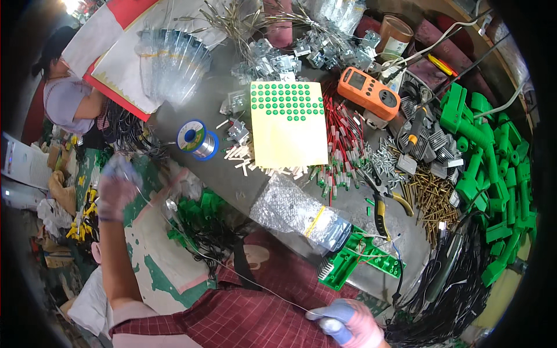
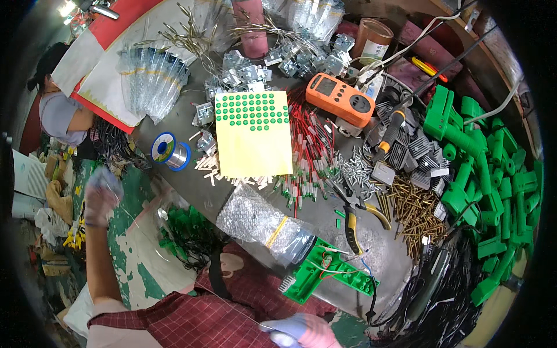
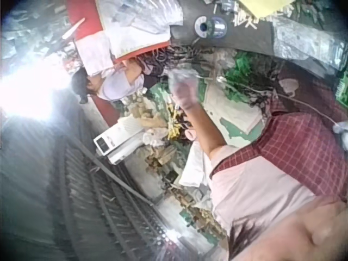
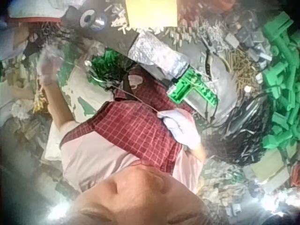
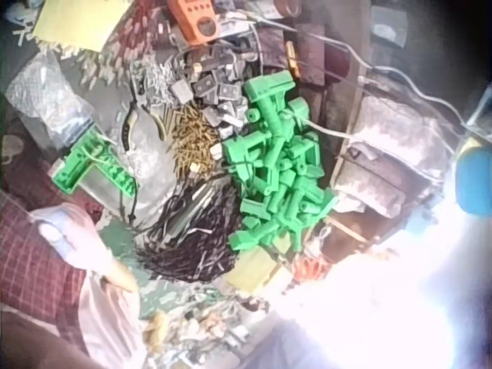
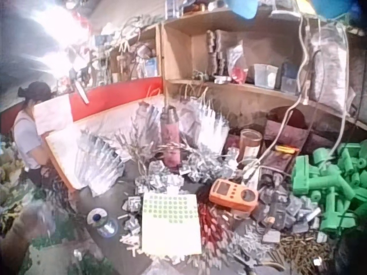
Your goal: Assembling plastic device components using an electric screwdriver, soldering iron, and various small parts.
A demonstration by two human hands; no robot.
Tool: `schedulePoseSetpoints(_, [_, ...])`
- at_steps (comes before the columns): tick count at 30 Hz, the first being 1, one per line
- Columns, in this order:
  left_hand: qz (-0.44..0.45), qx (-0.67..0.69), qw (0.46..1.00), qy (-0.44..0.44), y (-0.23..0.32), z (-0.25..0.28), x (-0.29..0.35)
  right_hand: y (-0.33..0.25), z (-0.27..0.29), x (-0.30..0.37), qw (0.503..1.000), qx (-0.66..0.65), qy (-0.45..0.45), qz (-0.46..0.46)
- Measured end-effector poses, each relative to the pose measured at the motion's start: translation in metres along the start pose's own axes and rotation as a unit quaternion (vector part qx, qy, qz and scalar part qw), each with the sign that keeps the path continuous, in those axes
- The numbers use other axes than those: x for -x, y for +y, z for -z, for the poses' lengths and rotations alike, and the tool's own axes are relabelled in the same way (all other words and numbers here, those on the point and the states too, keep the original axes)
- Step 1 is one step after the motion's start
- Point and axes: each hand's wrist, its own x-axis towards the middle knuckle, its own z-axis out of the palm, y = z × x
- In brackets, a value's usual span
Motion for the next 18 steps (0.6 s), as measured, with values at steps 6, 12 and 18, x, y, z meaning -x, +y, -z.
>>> schedulePoseSetpoints(6, [-0.133,-0.929,0.198,0.283,-0.087,0.021,0.067,-0.002,0.048,-0.011,0.947,0.296,-0.057,0.115])
schedulePoseSetpoints(12, [-0.041,-0.484,0.839,-0.246,-0.164,-0.249,0.029,-0.018,0.046,-0.068,0.848,0.462,-0.052,0.254])
schedulePoseSetpoints(18, [-0.085,-0.521,0.811,-0.251,-0.194,-0.261,0.015,-0.025,0.087,-0.088,0.831,0.532,-0.16,0.022])
